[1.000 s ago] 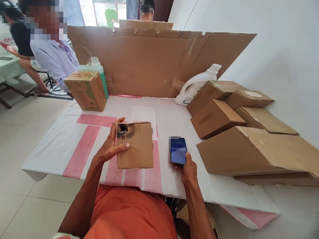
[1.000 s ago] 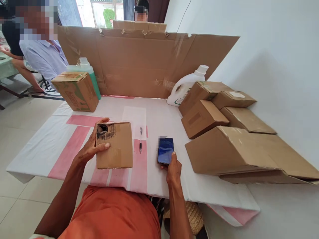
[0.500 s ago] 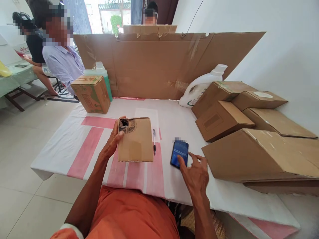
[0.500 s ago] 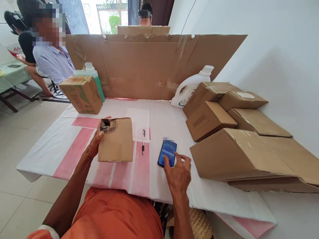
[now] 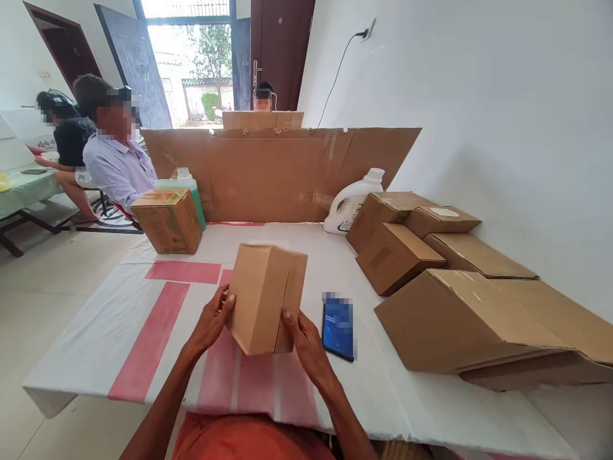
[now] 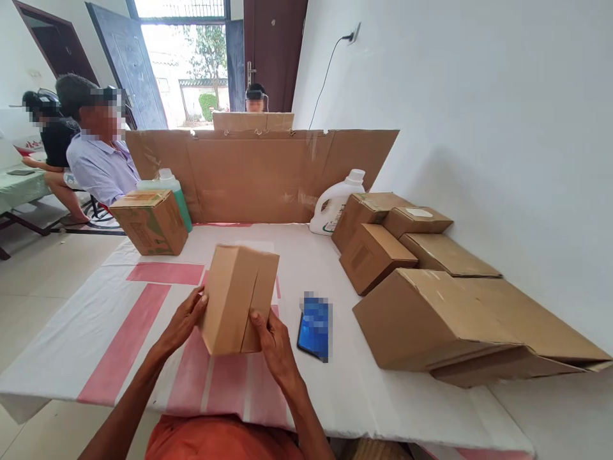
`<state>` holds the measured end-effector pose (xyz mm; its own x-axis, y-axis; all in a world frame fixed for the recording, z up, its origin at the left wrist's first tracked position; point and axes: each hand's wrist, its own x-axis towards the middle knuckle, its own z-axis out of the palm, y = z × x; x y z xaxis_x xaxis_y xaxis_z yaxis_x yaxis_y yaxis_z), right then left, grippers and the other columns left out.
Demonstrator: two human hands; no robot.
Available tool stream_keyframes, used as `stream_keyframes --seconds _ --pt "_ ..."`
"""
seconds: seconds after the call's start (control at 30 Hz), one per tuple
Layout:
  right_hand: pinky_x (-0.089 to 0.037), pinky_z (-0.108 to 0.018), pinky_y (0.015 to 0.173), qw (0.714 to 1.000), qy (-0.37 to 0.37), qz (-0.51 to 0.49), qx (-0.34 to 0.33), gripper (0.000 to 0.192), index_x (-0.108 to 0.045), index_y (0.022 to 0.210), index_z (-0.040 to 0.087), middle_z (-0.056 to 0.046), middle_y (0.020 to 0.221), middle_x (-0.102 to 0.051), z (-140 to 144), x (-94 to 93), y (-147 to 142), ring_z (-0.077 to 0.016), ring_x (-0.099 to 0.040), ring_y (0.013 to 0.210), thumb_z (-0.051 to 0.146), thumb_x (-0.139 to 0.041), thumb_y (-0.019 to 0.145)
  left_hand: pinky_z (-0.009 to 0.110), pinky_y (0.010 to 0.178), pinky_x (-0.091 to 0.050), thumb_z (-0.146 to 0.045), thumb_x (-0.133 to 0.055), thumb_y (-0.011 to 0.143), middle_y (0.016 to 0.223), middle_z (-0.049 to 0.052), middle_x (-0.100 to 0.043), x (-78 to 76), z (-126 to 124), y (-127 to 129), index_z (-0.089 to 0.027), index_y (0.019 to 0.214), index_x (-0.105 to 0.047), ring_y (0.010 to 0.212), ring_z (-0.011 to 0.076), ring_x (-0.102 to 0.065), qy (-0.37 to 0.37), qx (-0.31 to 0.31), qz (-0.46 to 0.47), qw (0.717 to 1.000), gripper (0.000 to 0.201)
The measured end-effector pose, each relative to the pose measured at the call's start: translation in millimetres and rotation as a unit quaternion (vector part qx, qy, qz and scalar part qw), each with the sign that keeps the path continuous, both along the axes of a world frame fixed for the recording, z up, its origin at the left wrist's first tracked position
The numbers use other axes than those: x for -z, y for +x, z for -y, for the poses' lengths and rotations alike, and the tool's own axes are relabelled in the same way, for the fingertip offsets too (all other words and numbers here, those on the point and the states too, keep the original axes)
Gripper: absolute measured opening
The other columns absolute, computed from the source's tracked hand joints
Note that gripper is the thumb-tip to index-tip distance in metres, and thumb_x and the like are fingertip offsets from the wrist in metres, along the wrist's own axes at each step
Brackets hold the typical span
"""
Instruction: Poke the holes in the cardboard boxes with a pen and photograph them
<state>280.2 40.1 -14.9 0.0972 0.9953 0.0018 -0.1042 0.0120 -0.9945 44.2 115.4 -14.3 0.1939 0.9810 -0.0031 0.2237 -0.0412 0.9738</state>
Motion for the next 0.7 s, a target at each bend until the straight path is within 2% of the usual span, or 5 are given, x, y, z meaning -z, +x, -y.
stream_keyframes --seconds 0.2,0.3,0.4,0.53,0.7 --pt "-0.035 -0.055 0.132 0.995 -0.022 0.068 0.071 0.096 -0.052 0.165 0.022 -0.018 0.167 -0.056 -1 -19.8 -8 -0.0365 -0.048 0.158 0.09 -0.05 0.096 0.038 0.081 -0.056 -0.079 -0.044 0.103 0.145 0.016 -0.065 -21.1 44 -23 -0.024 0.155 -0.057 0.108 0.0269 -0.067 0.015 -0.048 -0.046 0.998 0.076" --pt "-0.022 -0.056 0.138 0.999 -0.01 0.022 0.035 0.104 -0.026 0.178 0.03 -0.012 0.187 -0.023 0 -6.7 -14 -0.0314 -0.019 0.173 0.092 -0.044 0.096 0.039 0.079 -0.059 -0.082 -0.046 0.1 0.15 0.02 -0.063 -15.1 54 -24 -0.021 0.152 -0.061 0.114 0.0305 -0.066 -0.02 -0.029 -0.045 0.998 0.082" --pt "-0.03 -0.062 0.133 1.0 0.021 0.008 0.003 0.113 -0.006 0.18 0.037 -0.01 0.189 -0.01 9 5.7 -14 -0.0353 -0.02 0.172 0.096 -0.046 0.092 0.049 0.096 -0.06 -0.088 -0.044 0.097 0.158 0.022 -0.057 0.6 54 -21 -0.018 0.16 -0.053 0.133 0.0368 -0.063 -0.031 -0.02 -0.033 0.999 0.094" --pt "-0.046 -0.058 0.125 0.998 0.02 0.048 -0.025 0.12 -0.013 0.18 0.034 -0.015 0.185 -0.024 21 11.8 -16 -0.0402 -0.037 0.165 0.09 -0.065 0.087 0.061 0.132 -0.033 -0.096 -0.039 0.093 0.167 0.023 -0.051 16.4 56 -12 -0.018 0.158 -0.055 0.16 0.0414 -0.043 -0.014 -0.032 -0.015 0.999 0.103" --pt "-0.052 -0.054 0.118 0.989 0.045 0.139 -0.029 0.092 -0.045 0.168 0.028 -0.015 0.162 -0.06 -15 -24.1 -45 -0.0363 -0.061 0.143 0.061 -0.081 0.09 0.05 0.091 -0.058 -0.084 -0.036 0.102 0.111 0.014 -0.074 8.8 81 -18 -0.021 0.141 -0.061 0.098 0.0311 -0.07 -0.021 -0.02 0.018 0.999 0.078"
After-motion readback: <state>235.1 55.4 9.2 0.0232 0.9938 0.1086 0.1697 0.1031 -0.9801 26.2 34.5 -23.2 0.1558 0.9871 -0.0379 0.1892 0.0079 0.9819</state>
